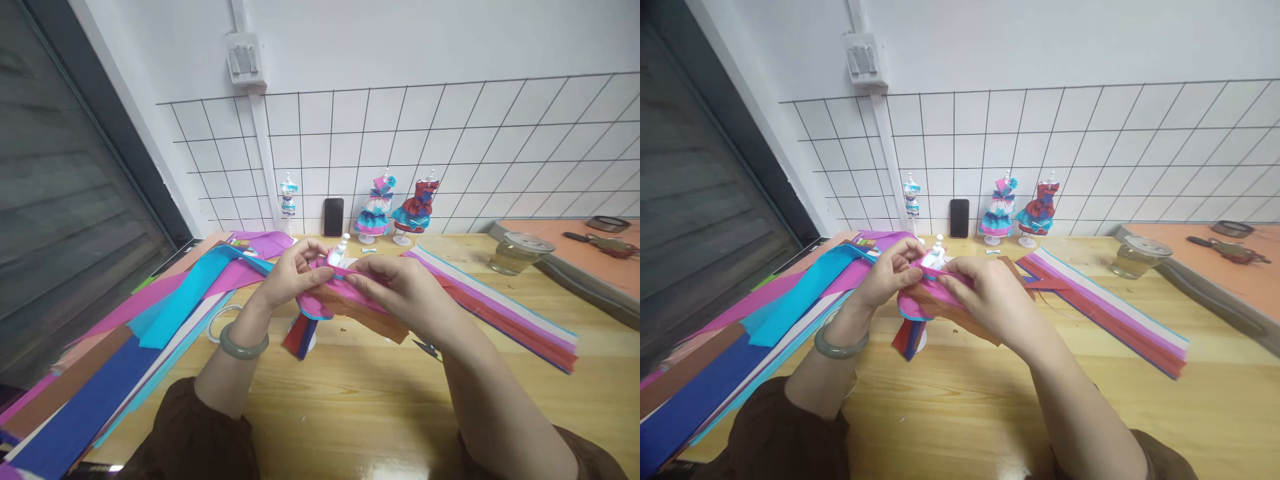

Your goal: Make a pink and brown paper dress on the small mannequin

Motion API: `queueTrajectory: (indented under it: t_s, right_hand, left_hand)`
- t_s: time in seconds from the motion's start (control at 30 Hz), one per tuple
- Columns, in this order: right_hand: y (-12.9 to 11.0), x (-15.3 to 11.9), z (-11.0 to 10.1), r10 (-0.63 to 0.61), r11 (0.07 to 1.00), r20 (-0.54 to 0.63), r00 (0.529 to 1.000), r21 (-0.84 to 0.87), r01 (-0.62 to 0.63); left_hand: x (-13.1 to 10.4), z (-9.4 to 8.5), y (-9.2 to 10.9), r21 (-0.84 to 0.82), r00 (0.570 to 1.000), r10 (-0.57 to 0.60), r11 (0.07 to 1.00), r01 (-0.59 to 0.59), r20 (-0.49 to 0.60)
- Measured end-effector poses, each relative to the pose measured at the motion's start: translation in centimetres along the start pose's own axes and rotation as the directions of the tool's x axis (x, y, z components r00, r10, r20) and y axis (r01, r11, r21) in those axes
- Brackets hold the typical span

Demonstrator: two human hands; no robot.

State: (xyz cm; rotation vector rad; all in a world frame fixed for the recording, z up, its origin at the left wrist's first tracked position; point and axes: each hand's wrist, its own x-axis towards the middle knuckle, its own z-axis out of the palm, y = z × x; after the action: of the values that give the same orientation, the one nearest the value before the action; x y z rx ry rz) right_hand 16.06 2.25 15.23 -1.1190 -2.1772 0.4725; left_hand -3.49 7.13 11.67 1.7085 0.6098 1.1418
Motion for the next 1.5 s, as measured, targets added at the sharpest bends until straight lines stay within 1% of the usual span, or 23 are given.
queueTrajectory:
  t_s: [0.1,0.2,0.37,0.5,0.63,0.8,0.9,1.03,1.1,1.2,1.3,1.37,1.4,1.5]
  right_hand:
    - [0.2,0.0,0.1,-0.006,1.000,-0.029,1.000,-0.019,0.005]
    - [0.4,0.1,0.2,-0.006,1.000,-0.054,0.999,-0.017,0.005]
    - [0.6,0.3,0.5,0.061,0.998,-0.154,0.986,0.002,-0.061]
    - [0.9,0.5,0.7,0.094,0.995,-0.183,0.979,0.039,-0.088]
    - [1.2,0.7,0.6,0.101,0.994,-0.173,0.980,0.051,-0.094]
    - [0.7,0.7,0.3,0.056,0.994,-0.089,0.994,0.098,-0.047]
    - [0.5,0.8,0.3,0.072,0.987,-0.072,0.995,0.150,-0.061]
    - [0.8,0.9,0.3,0.082,0.983,-0.094,0.992,0.173,-0.065]
    - [1.1,0.9,0.3,0.087,0.981,-0.090,0.992,0.182,-0.070]
    - [1.3,0.9,0.2,0.101,0.980,-0.075,0.992,0.181,-0.086]
    - [1.3,0.9,0.1,0.131,0.979,-0.084,0.988,0.170,-0.116]
    - [1.3,1.0,0.1,0.145,0.979,-0.107,0.984,0.157,-0.128]
    - [1.3,1.0,0.1,0.145,0.981,-0.116,0.983,0.148,-0.127]
    - [1.1,1.0,0.2,0.122,0.986,-0.112,0.986,0.130,-0.107]
  left_hand:
    - [0.1,0.0,0.0,-0.026,1.000,0.001,1.000,-0.002,-0.018]
    - [0.2,0.1,-0.2,-0.009,0.999,0.000,1.000,0.000,-0.041]
    - [0.4,0.7,-0.6,-0.007,0.996,0.080,0.997,-0.081,-0.027]
    - [0.3,1.4,-0.6,-0.013,0.997,0.074,0.997,-0.074,-0.014]
    - [0.2,1.8,-0.3,-0.026,0.999,0.034,0.999,-0.034,-0.006]
    - [0.0,2.2,0.1,-0.055,1.000,0.004,0.999,-0.002,0.031]
    - [0.0,2.0,0.0,-0.083,0.997,0.022,0.996,-0.017,0.068]
    - [0.1,1.2,-0.5,-0.130,0.996,0.016,0.991,-0.004,0.093]
    - [0.2,0.8,-0.7,-0.150,0.998,-0.004,0.989,0.014,0.067]
    - [0.4,0.3,-0.9,-0.154,0.999,-0.001,0.988,-0.005,-0.038]
    - [0.5,0.2,-0.8,-0.081,0.991,0.009,0.996,-0.020,-0.135]
    - [0.4,0.2,-0.6,-0.003,0.989,-0.018,1.000,0.018,-0.148]
    - [0.4,0.3,-0.5,0.026,0.990,-0.037,0.999,0.041,-0.138]
    - [0.2,0.6,-0.3,0.027,0.994,-0.081,0.996,0.083,-0.078]
